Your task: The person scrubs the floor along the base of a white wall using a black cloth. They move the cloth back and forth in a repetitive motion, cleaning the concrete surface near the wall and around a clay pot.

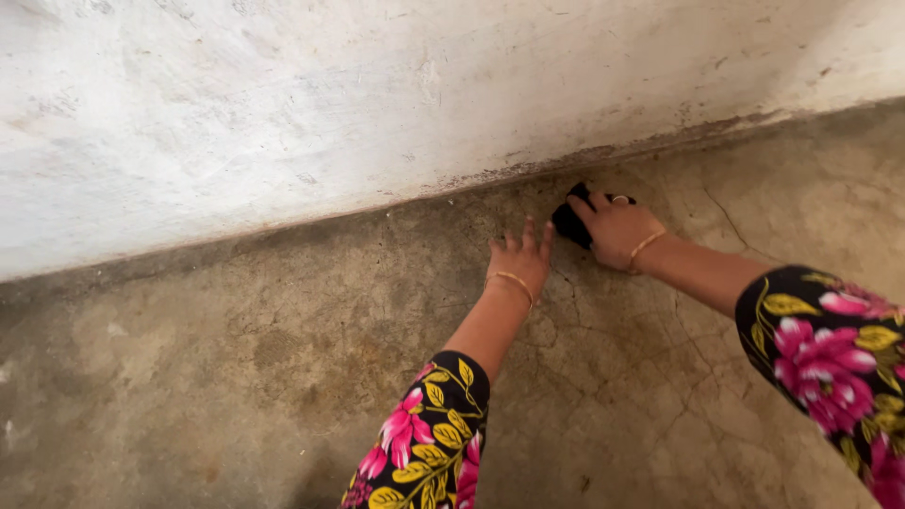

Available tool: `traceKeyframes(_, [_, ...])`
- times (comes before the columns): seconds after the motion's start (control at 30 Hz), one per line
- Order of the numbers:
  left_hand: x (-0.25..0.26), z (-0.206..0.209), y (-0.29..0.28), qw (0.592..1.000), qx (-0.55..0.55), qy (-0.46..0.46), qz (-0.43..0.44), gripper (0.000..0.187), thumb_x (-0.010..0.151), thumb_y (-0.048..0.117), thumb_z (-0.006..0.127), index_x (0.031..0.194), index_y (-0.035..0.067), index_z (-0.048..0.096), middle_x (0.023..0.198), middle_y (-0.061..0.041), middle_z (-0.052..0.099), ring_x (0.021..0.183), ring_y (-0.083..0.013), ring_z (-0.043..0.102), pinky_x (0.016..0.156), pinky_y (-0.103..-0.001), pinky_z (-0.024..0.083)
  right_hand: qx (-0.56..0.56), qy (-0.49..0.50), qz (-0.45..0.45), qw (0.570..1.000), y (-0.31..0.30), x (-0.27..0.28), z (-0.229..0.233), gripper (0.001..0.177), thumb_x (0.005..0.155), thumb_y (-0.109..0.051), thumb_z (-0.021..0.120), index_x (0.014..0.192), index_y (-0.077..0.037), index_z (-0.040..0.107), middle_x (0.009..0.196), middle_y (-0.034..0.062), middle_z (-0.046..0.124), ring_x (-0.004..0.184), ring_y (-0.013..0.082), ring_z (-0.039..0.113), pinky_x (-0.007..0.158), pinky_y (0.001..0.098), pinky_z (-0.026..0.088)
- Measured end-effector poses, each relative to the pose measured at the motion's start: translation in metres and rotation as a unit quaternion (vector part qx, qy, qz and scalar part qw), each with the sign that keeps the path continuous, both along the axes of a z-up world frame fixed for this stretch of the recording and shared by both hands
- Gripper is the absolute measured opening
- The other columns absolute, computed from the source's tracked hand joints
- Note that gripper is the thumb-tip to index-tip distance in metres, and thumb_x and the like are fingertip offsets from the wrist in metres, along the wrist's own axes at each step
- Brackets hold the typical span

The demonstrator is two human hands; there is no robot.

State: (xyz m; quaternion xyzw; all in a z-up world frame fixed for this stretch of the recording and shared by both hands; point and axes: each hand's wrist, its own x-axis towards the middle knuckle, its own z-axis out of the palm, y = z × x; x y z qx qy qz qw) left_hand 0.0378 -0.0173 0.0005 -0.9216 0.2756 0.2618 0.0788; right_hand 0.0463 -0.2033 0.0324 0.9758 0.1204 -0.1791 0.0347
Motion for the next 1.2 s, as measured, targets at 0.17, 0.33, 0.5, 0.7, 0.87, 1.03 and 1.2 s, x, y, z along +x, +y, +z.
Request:
traceKeyframes(0.17, [0.039,0.024,-0.027,1.000,0.011,-0.013,0.020,0.133,0.073,0.049,0.090,0.162,0.011,-0.001,0.172,-0.014,0.000,0.153,-0.0423,0.018,0.117,-0.065,0.029,-0.001,-0.025,0.087,0.996,-0.016,0.002,0.000,0.086,0.081,-0.035,0.075,0.155,-0.019,0.034,0.139,0.0092,0.053,0.119,0.0336,0.060,0.087,0.0445,0.060])
traceKeyframes(0.33, [0.047,0.035,-0.063,0.997,-0.028,0.025,0.068,0.142,0.067,0.047,0.094,0.164,0.012,-0.002,0.172,-0.009,0.001,0.155,-0.0384,0.016,0.119,-0.064,0.029,-0.037,-0.087,0.138,0.986,-0.044,0.032,-0.013,0.069,0.080,-0.040,0.076,0.142,-0.029,0.049,0.139,0.0106,0.052,0.123,0.0356,0.058,0.082,0.0442,0.062])
traceKeyframes(0.5, [0.046,0.036,-0.082,0.993,-0.011,0.042,0.114,0.147,0.066,0.046,0.096,0.165,0.014,-0.008,0.170,-0.013,-0.002,0.153,-0.0453,0.013,0.117,-0.062,0.032,0.009,-0.117,0.111,0.987,-0.063,0.042,-0.018,0.073,0.081,-0.037,0.075,0.148,-0.034,0.047,0.138,0.0110,0.055,0.120,0.0350,0.060,0.081,0.0453,0.062])
traceKeyframes(0.7, [0.038,0.024,-0.084,0.995,-0.005,0.022,0.102,0.128,0.071,0.046,0.092,0.163,0.018,0.007,0.172,-0.014,-0.003,0.155,-0.0453,0.012,0.116,-0.058,0.036,-0.030,-0.096,0.040,0.994,-0.092,0.046,-0.006,0.076,0.087,-0.040,0.068,0.156,-0.035,0.037,0.142,0.0181,0.050,0.117,0.0381,0.060,0.070,0.0452,0.064])
traceKeyframes(0.87, [0.043,0.015,-0.091,0.997,0.035,0.028,0.058,0.130,0.074,0.048,0.090,0.163,0.009,0.005,0.170,-0.023,-0.003,0.151,-0.0546,0.016,0.117,-0.059,0.035,-0.027,-0.068,-0.057,0.996,-0.096,0.022,-0.009,0.086,0.088,-0.039,0.068,0.160,-0.010,0.032,0.136,0.0227,0.054,0.110,0.0370,0.063,0.069,0.0424,0.064])
traceKeyframes(1.03, [0.053,-0.012,-0.103,0.994,0.106,0.025,-0.001,0.122,0.082,0.046,0.085,0.161,-0.003,0.007,0.165,-0.037,-0.003,0.143,-0.0661,0.020,0.112,-0.068,0.034,-0.029,-0.028,-0.092,0.995,-0.082,-0.021,-0.015,0.092,0.088,-0.037,0.067,0.158,0.007,0.027,0.128,0.0247,0.056,0.103,0.0363,0.065,0.070,0.0400,0.063])
traceKeyframes(1.2, [0.057,-0.002,-0.114,0.982,0.158,0.051,-0.090,0.115,0.083,0.046,0.084,0.159,-0.010,0.019,0.165,-0.037,0.002,0.146,-0.0637,0.021,0.111,-0.068,0.036,-0.031,-0.030,0.011,0.999,-0.064,-0.061,-0.017,0.076,0.093,-0.030,0.059,0.155,0.002,0.028,0.131,0.0224,0.051,0.106,0.0355,0.062,0.070,0.0415,0.062])
